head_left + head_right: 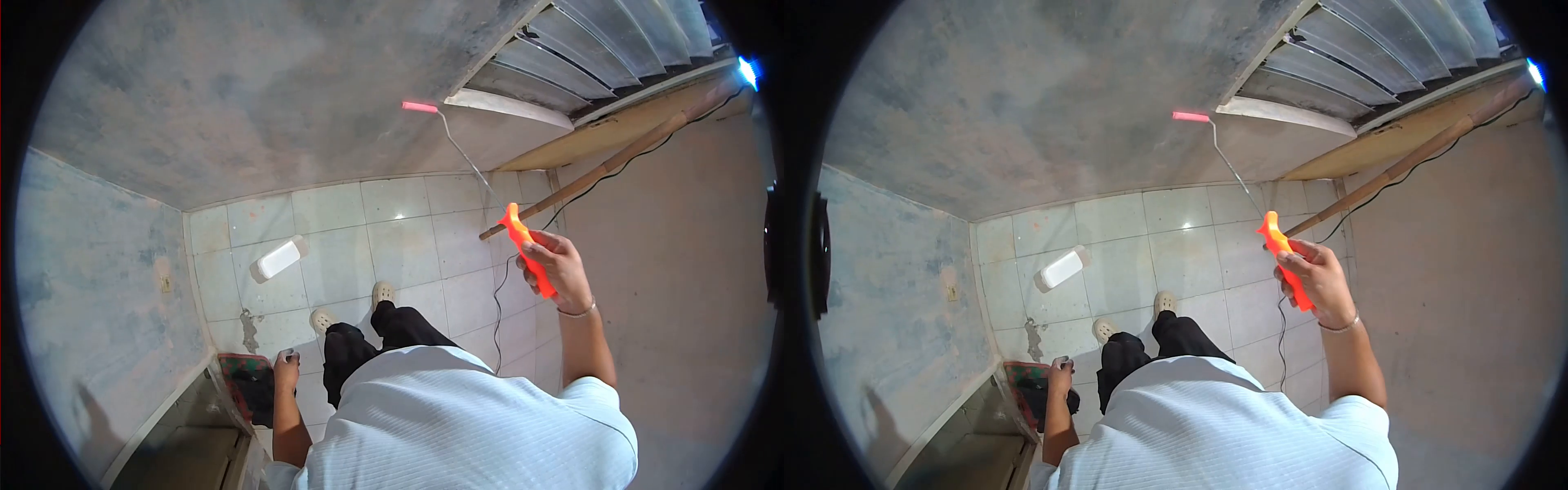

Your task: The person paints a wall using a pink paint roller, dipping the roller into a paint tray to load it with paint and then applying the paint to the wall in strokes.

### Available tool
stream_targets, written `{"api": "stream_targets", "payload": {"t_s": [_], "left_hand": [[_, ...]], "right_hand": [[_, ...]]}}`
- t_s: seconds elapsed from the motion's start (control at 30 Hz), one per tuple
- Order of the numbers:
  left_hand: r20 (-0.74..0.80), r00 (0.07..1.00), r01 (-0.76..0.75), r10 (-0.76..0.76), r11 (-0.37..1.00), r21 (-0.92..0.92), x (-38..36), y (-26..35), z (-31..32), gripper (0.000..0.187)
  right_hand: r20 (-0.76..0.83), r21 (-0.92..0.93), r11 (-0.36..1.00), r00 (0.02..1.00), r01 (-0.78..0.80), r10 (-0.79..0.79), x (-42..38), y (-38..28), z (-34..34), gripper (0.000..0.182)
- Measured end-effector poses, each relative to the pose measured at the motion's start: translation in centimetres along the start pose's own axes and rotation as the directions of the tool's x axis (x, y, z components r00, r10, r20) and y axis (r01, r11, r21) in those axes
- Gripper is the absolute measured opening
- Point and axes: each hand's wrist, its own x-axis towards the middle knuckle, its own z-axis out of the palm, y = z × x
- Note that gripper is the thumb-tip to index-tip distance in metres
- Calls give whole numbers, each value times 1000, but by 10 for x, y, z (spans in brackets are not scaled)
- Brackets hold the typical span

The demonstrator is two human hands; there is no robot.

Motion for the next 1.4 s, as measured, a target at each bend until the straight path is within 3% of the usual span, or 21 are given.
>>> {"api": "stream_targets", "payload": {"t_s": [0.1,0.17,0.3,0.37,0.43,0.5,0.53,0.67,0.73,0.77,0.8,0.87,0.9,1.0,1.13,1.27,1.37,1.4], "left_hand": [[-2,1000,13,-13,999,-42,6,9,1,32],[-10,1000,-13,12,994,-113,18,-1,3,33],[-75,995,-65,60,996,-57,-6,31,-10,33],[-112,992,-62,57,997,-40,-12,18,-12,32],[-167,981,-102,102,995,6,-23,9,-14,32],[-129,991,-43,43,999,6,-34,4,-10,33],[-94,996,10,-10,1000,5,-35,1,-8,33],[-41,998,-45,50,992,118,-12,-48,12,35],[42,991,130,-125,982,-137,-3,-43,20,39],[-4,998,-68,69,987,148,24,-76,24,41],[-4,997,-72,73,986,148,32,-74,22,41],[11,1000,0,-1,1000,25,42,-62,23,42],[19,998,64,-62,982,-176,28,-31,18,39],[-16,1000,-7,4,983,-182,26,-13,-2,36],[-138,988,-74,67,996,-44,0,2,-40,30],[-122,992,30,-44,993,-115,-16,-45,-73,29],[-65,992,99,-111,982,-163,-4,-77,-75,28],[-62,992,96,-107,982,-165,0,-78,-74,28]], "right_hand": [[22,-16,1000,1000,-14,14,23,5,15,34],[67,-39,998,997,-43,46,80,21,38,33],[74,-4,992,989,-128,128,242,99,109,23],[79,44,990,988,-134,130,268,114,132,21],[87,133,976,983,-173,162,267,115,135,18],[123,38,993,987,-108,102,234,97,100,19],[119,16,996,989,-90,88,201,74,76,20],[75,12,1000,997,-7,6,41,-16,1,35],[27,28,1000,1000,-10,10,-16,-44,-9,34],[18,45,999,1000,-2,2,-28,-46,-8,35],[11,59,998,1000,9,-10,-32,-48,-6,36],[20,29,999,1000,-15,14,-14,-45,13,35],[33,0,999,999,-35,35,4,-42,24,34],[94,-63,993,990,-97,102,118,8,65,27],[144,56,981,974,-187,178,266,98,158,19],[64,97,965,970,-242,236,250,98,186,15],[137,35,992,983,-125,119,185,60,132,18],[58,-52,995,994,-87,90,137,32,117,24]]}}
